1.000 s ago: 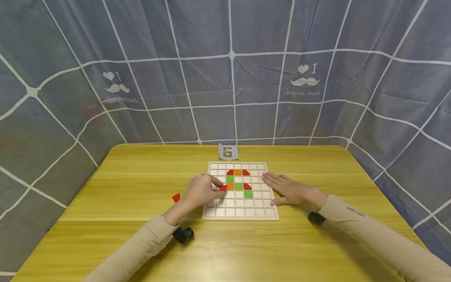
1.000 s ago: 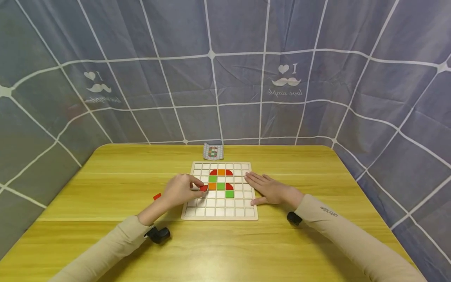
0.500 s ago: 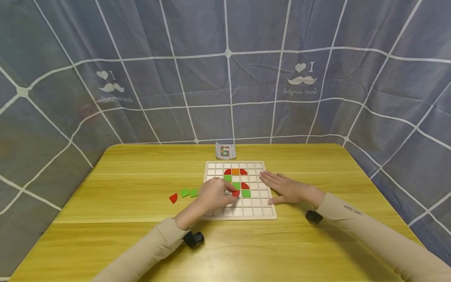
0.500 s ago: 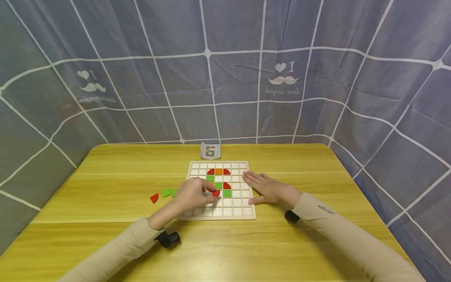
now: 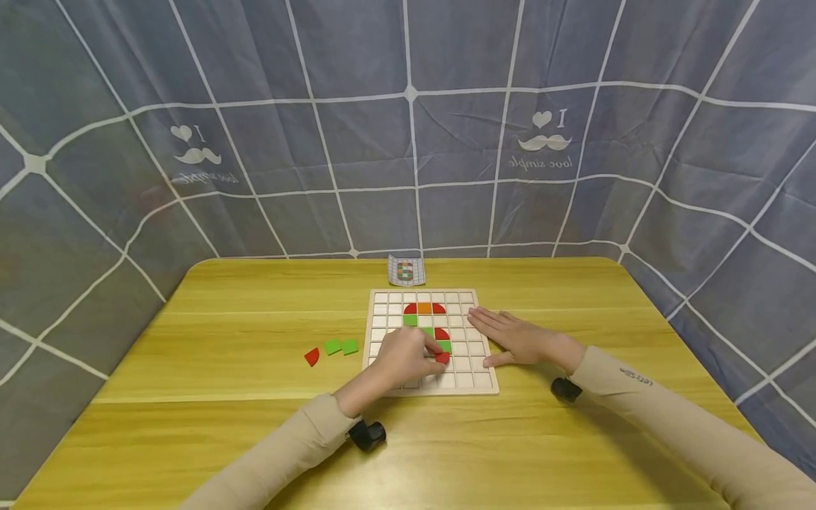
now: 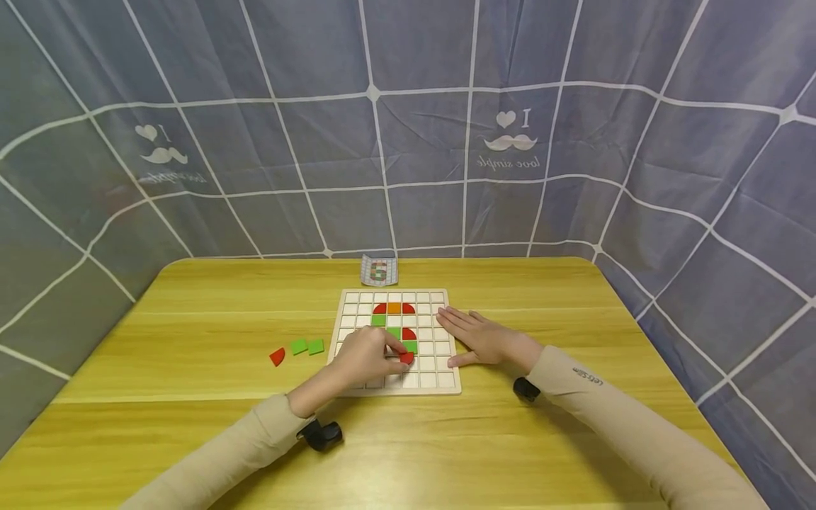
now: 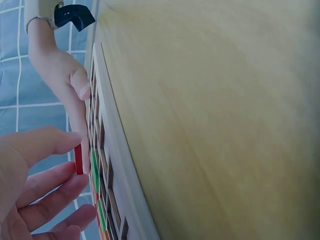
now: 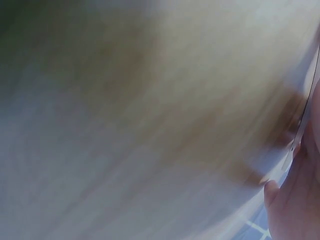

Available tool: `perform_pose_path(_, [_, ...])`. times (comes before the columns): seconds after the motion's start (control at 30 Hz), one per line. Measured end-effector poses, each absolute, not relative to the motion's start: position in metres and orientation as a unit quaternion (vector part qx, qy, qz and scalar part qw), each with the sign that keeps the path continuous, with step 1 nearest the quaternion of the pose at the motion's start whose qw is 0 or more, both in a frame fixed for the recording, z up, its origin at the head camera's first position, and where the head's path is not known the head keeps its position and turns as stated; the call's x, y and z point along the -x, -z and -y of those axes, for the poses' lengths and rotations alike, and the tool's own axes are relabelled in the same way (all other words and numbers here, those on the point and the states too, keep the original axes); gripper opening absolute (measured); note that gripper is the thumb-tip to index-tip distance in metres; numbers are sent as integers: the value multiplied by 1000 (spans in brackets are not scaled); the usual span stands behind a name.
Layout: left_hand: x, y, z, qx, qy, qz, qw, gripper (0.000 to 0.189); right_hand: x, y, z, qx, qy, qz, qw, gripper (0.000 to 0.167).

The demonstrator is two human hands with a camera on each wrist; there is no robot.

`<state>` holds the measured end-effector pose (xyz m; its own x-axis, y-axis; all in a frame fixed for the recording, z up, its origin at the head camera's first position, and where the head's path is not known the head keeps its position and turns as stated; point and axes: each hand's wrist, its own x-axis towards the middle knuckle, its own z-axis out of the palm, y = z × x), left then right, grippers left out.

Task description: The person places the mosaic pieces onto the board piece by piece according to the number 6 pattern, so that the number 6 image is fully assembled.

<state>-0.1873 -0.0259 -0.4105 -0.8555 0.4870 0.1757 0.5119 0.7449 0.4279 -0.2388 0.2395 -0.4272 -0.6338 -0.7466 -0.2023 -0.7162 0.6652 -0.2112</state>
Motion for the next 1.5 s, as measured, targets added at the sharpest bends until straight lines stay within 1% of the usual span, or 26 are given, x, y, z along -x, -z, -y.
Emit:
perform_pose_path(0.37, [188, 410, 18, 283, 200, 938, 20, 16, 239, 425, -240, 406, 53, -902, 135, 87])
perform_pose_path(1.07, [190, 414, 19, 269, 211, 940, -1, 20, 240, 428, -241, 410, 55, -900, 136, 87])
perform_pose_path(1.5, [190, 414, 22, 279, 208, 937, 6, 18, 238, 426, -240, 408, 60, -901, 137, 86])
